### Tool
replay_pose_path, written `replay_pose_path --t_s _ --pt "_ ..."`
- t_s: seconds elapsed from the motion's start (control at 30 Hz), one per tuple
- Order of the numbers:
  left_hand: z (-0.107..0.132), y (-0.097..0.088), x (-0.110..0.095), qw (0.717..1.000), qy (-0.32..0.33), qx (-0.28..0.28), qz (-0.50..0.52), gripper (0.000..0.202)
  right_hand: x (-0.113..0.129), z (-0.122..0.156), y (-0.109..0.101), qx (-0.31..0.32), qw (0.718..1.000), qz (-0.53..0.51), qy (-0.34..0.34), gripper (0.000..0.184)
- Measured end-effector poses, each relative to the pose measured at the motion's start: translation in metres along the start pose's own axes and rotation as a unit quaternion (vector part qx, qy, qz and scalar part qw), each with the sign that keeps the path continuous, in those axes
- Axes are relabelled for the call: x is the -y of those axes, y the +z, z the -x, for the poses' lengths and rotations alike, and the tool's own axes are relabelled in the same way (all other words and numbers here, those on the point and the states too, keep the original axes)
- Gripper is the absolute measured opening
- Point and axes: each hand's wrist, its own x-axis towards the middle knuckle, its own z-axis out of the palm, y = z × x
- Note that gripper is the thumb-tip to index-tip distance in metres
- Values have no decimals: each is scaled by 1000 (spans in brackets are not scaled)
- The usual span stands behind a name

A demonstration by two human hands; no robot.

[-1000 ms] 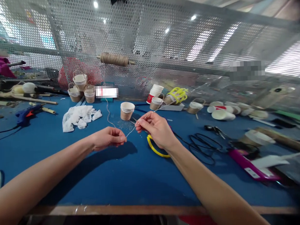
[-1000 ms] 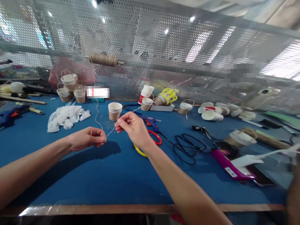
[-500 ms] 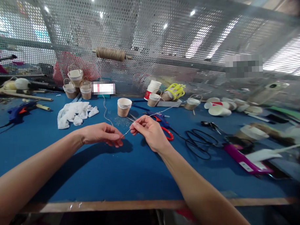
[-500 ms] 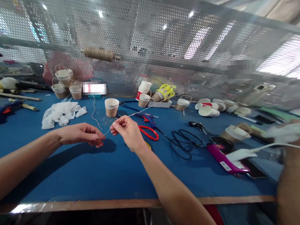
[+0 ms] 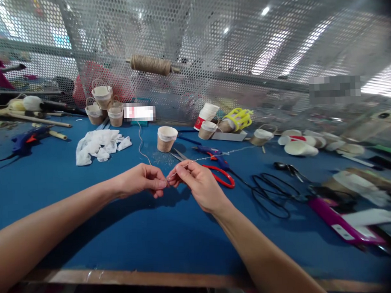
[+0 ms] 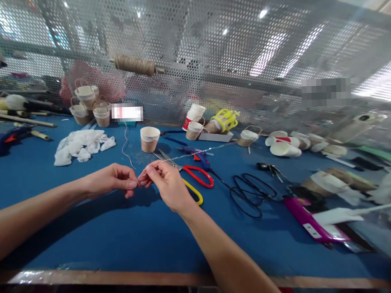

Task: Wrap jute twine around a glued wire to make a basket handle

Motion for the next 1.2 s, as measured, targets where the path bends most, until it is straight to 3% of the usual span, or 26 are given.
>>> replay_pose_path --t_s 0.3,0.57,0.8,0.93,1.2 --pt "1 3 0 1000 -17 10 14 22 1 3 0 17 998 -37 39 17" --pt "0 1 1 1000 -2 -17 -6 22 1 2 0 -12 999 28 38 13" --pt "1 1 4 997 -30 5 67 25 2 2 -1 11 997 -25 67 11" --pt "-1 3 5 995 -21 1 94 23 2 1 -1 9 997 -44 67 12" --pt "0 7 7 997 6 -6 74 23 1 2 -2 3 998 11 55 10"
